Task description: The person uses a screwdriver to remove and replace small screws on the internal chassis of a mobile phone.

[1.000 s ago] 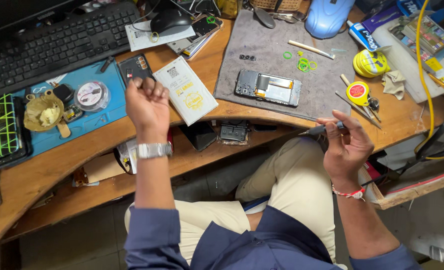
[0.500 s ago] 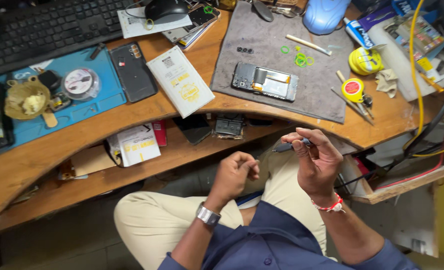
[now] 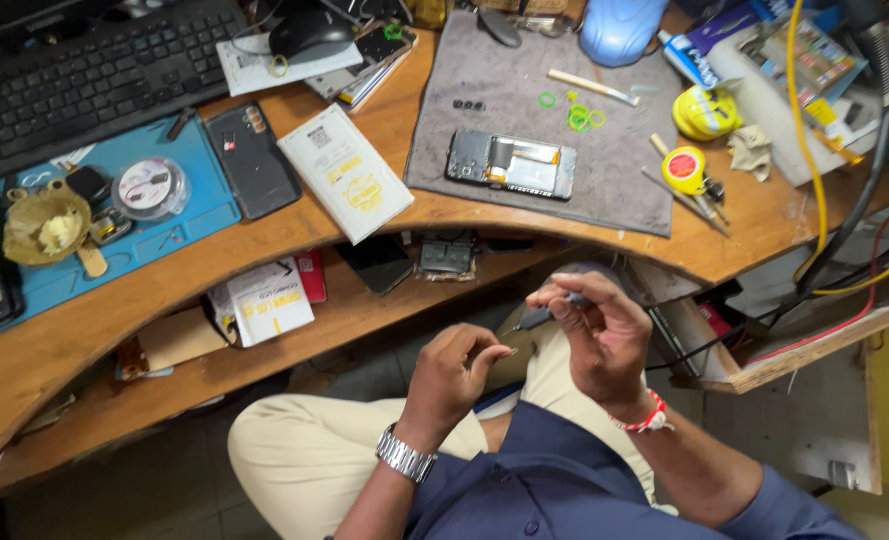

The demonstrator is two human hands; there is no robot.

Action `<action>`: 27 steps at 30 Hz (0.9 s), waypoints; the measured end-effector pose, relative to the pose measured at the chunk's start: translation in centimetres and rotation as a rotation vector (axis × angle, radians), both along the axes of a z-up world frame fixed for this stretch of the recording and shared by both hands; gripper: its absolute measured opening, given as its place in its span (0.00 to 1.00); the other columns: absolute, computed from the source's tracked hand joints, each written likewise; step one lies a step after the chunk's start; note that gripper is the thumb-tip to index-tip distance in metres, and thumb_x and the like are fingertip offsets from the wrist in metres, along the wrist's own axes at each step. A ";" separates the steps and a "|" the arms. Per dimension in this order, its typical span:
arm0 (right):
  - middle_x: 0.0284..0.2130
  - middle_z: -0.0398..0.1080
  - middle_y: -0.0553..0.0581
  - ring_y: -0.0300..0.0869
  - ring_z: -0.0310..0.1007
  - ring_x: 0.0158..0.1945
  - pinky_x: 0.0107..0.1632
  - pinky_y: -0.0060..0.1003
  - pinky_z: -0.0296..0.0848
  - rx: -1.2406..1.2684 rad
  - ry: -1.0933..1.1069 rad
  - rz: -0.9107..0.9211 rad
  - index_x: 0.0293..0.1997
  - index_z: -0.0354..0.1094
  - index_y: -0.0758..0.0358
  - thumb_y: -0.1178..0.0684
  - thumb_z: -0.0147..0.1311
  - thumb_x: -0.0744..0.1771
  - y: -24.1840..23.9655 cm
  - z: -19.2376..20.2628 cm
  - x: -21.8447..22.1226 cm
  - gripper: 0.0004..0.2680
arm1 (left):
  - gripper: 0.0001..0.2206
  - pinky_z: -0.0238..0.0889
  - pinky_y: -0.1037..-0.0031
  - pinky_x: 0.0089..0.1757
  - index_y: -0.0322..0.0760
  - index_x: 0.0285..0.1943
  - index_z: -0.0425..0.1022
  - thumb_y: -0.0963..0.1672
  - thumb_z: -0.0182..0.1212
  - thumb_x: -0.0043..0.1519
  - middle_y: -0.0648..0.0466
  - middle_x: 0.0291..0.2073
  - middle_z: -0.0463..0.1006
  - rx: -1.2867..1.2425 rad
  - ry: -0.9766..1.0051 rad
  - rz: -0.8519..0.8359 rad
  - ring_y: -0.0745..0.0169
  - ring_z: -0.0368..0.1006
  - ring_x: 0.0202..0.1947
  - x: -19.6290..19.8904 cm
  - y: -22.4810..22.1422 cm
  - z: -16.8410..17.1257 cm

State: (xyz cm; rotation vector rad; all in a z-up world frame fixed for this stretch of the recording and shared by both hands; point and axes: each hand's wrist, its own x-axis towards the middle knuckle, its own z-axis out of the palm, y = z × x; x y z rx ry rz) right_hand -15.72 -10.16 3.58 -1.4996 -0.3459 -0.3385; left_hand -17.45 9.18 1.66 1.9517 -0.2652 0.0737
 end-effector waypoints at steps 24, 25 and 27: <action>0.41 0.75 0.59 0.40 0.78 0.47 0.53 0.32 0.77 -0.018 0.104 0.107 0.55 0.69 0.70 0.63 0.55 0.69 -0.7 -1.7 1.0 0.09 | 0.04 0.71 0.67 0.36 0.36 0.36 0.80 0.42 0.68 0.60 0.53 0.33 0.83 0.033 -0.178 -0.010 0.53 0.79 0.34 0.4 -0.2 -0.2; 0.41 0.75 0.59 0.40 0.78 0.47 0.52 0.32 0.77 -0.020 0.110 0.113 0.54 0.70 0.70 0.63 0.55 0.69 -0.7 -1.7 1.3 0.08 | 0.04 0.71 0.67 0.36 0.37 0.36 0.80 0.42 0.67 0.60 0.53 0.33 0.83 0.040 -0.193 -0.018 0.53 0.79 0.35 0.7 -0.1 -0.2; 0.40 0.75 0.59 0.41 0.79 0.47 0.51 0.32 0.78 -0.026 0.130 0.134 0.53 0.70 0.69 0.63 0.56 0.69 -0.5 -1.8 1.5 0.08 | 0.03 0.71 0.66 0.37 0.37 0.37 0.79 0.42 0.67 0.61 0.53 0.34 0.83 0.052 -0.215 -0.025 0.53 0.79 0.36 0.7 -0.1 -0.5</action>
